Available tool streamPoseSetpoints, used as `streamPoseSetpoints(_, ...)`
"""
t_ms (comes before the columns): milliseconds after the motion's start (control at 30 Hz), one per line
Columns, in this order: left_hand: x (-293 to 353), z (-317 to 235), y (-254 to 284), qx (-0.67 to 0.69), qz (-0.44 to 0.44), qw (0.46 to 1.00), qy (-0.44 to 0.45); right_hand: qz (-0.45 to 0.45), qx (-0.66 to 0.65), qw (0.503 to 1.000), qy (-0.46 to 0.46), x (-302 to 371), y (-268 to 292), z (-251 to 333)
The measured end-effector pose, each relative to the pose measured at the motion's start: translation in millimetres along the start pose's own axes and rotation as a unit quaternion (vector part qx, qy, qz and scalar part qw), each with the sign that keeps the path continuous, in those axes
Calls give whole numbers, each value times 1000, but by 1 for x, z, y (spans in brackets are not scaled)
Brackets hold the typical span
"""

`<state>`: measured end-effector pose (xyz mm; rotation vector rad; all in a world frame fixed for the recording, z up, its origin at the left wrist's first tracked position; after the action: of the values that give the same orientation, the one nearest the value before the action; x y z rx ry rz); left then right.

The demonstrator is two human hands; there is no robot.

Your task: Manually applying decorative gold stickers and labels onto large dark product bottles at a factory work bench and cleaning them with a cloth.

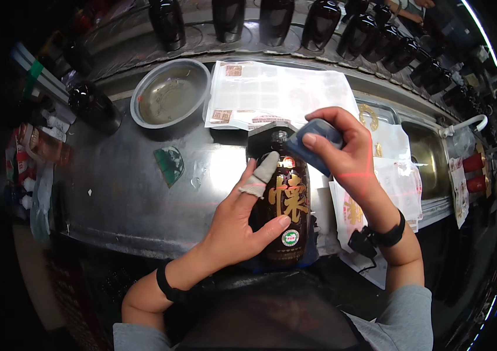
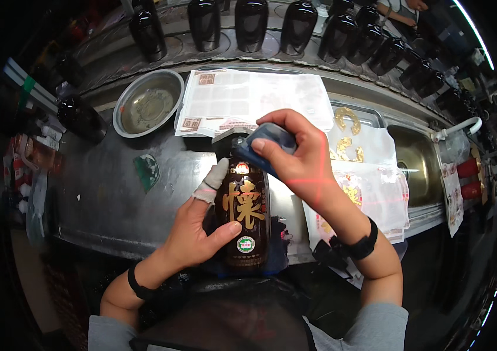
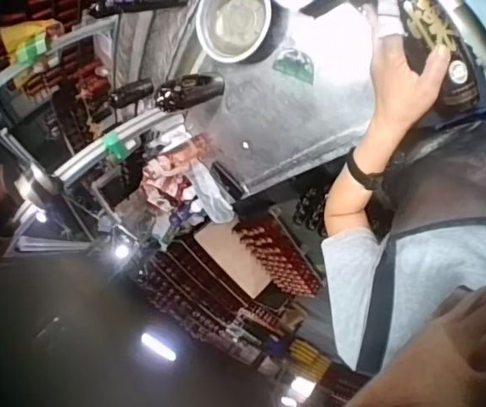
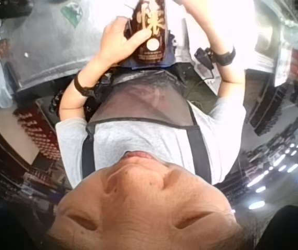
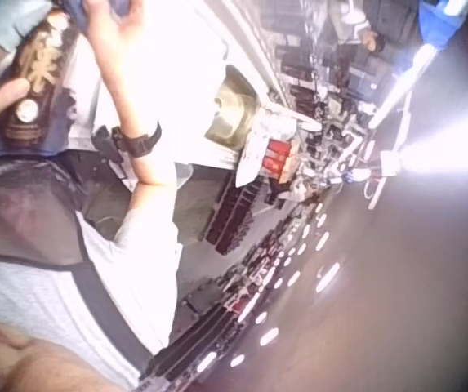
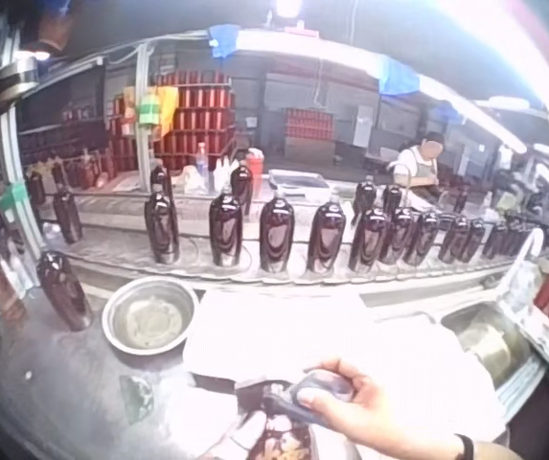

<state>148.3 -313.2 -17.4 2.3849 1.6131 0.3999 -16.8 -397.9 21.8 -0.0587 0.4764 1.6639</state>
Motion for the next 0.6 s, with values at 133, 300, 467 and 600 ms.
streamPoseSetpoints(133,-11,0,6,-36,-40,998,-17,-24,30,999,24,13,-5,-10)
streamPoseSetpoints(300,-11,-1,16,35,-78,996,-25,-70,12,997,-39,23,2,-39)
streamPoseSetpoints(467,-10,-1,21,40,-97,994,-17,-96,-7,991,-93,33,13,-60)
streamPoseSetpoints(600,-4,-17,11,-95,-96,990,-47,-112,-65,991,-34,37,-4,-7)
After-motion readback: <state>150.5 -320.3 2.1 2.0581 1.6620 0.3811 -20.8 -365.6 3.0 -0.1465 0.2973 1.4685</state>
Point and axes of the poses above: each hand's wrist, its own x-axis away from the middle knuckle, its own y-axis out of the back of the hand, z = x × y, the point moved 10 cm from there along -x, towards the middle knuckle, and after that the axes turned 11 degrees about y, right-handed, at the moved point
